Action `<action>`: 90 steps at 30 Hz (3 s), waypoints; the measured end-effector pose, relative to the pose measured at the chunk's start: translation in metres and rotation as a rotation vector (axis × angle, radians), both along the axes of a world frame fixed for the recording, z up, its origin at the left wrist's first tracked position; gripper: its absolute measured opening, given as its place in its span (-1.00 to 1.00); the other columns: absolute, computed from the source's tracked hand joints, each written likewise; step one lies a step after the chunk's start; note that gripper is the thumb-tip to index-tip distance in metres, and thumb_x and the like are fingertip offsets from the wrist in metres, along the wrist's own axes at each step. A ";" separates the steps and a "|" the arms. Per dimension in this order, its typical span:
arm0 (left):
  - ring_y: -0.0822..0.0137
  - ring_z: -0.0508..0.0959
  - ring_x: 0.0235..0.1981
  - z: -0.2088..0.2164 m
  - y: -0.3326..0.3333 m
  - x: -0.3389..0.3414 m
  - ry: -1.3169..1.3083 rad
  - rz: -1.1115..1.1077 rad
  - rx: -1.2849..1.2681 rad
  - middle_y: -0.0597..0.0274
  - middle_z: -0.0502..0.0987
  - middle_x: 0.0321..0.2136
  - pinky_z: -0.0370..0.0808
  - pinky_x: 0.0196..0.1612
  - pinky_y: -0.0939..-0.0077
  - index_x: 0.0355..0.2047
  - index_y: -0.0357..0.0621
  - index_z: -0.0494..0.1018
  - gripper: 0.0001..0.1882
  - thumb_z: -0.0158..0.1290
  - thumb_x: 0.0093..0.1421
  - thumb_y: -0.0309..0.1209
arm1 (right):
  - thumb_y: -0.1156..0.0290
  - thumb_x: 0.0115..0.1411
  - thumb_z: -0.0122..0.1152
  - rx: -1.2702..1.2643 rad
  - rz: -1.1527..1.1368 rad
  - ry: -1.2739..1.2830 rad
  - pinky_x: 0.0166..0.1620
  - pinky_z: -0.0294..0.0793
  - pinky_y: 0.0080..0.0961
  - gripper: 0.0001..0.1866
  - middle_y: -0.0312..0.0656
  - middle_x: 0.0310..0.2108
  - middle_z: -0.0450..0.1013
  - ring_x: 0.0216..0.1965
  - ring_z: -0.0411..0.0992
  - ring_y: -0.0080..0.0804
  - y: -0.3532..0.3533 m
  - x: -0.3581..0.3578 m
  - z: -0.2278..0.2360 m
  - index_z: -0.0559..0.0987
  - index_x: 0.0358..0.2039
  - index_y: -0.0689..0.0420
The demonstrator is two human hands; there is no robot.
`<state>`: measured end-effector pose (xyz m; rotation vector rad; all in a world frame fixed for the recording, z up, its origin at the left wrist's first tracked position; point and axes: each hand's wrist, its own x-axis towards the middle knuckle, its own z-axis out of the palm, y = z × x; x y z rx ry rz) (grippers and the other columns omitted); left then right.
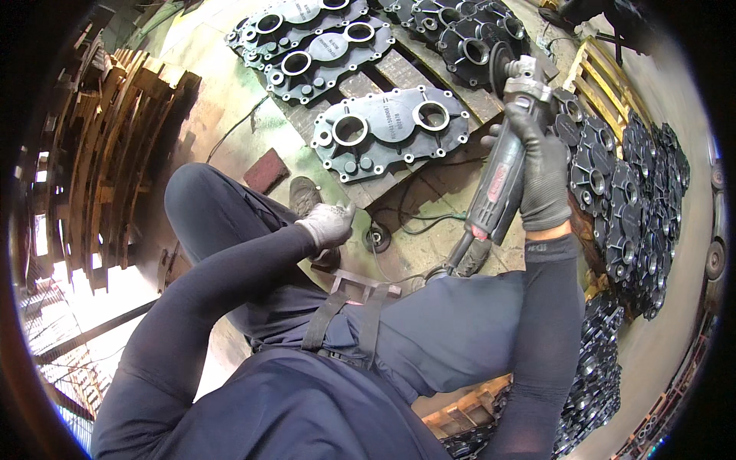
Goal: The person sits on the floor and uses an angle grinder to smooth the edges of metal engine parts. They handle each part one at a time, grinding the edges and then placing the finished part on a wooden pallet.
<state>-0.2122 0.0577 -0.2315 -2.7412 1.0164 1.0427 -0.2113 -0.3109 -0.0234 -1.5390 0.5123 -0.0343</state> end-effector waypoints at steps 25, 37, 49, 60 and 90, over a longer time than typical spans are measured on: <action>-0.35 0.62 0.15 0.121 -0.093 -0.065 0.762 0.857 -0.911 -0.47 0.57 0.07 0.52 0.23 -0.05 0.34 -0.35 0.22 -0.07 0.26 0.28 0.15 | 0.00 0.30 0.44 0.304 -0.007 0.255 -0.07 0.72 -0.33 -0.35 0.04 -0.12 0.63 -0.18 0.70 -0.19 0.098 -0.016 -0.088 0.51 0.10 0.31; -0.29 0.63 0.16 0.139 -0.080 -0.064 0.841 0.910 -0.818 -0.45 0.58 0.09 0.52 0.25 -0.03 0.40 -0.39 0.18 0.00 0.26 0.28 0.17 | -0.04 0.31 0.44 0.342 0.010 0.327 -0.09 0.76 -0.28 -0.36 0.03 -0.21 0.61 -0.27 0.69 -0.14 0.103 -0.013 -0.099 0.52 0.07 0.29; -0.19 0.74 -0.20 0.136 -0.034 -0.052 0.641 0.362 -0.631 -0.30 0.68 -0.30 0.65 -0.02 0.01 0.05 -0.46 0.46 -0.23 0.09 0.39 0.19 | 0.37 0.23 0.56 0.137 0.350 0.261 -0.18 0.73 -0.39 -0.50 -0.19 -0.21 0.61 -0.30 0.67 -0.37 0.131 -0.020 -0.109 0.51 0.07 0.27; -0.04 0.72 -0.48 0.162 -0.004 -0.019 0.222 -0.134 -0.936 -0.02 0.62 -0.56 0.65 -0.34 0.07 -0.32 -0.30 0.55 -0.63 0.16 0.33 -0.16 | 0.38 0.08 0.64 -0.532 0.445 0.076 -0.07 0.67 -0.37 -0.42 -0.04 -0.15 0.68 -0.17 0.65 -0.40 0.170 -0.008 -0.130 0.55 0.04 0.30; -0.24 0.73 -0.10 0.098 -0.040 -0.019 0.499 0.425 -0.730 -0.38 0.67 -0.12 0.64 0.01 0.02 0.18 -0.56 0.36 -0.06 0.27 0.25 0.21 | 0.34 0.21 0.58 0.075 0.109 0.219 -0.05 0.64 -0.44 -0.50 -0.22 -0.14 0.62 -0.16 0.59 -0.52 0.159 -0.018 -0.092 0.57 0.09 0.20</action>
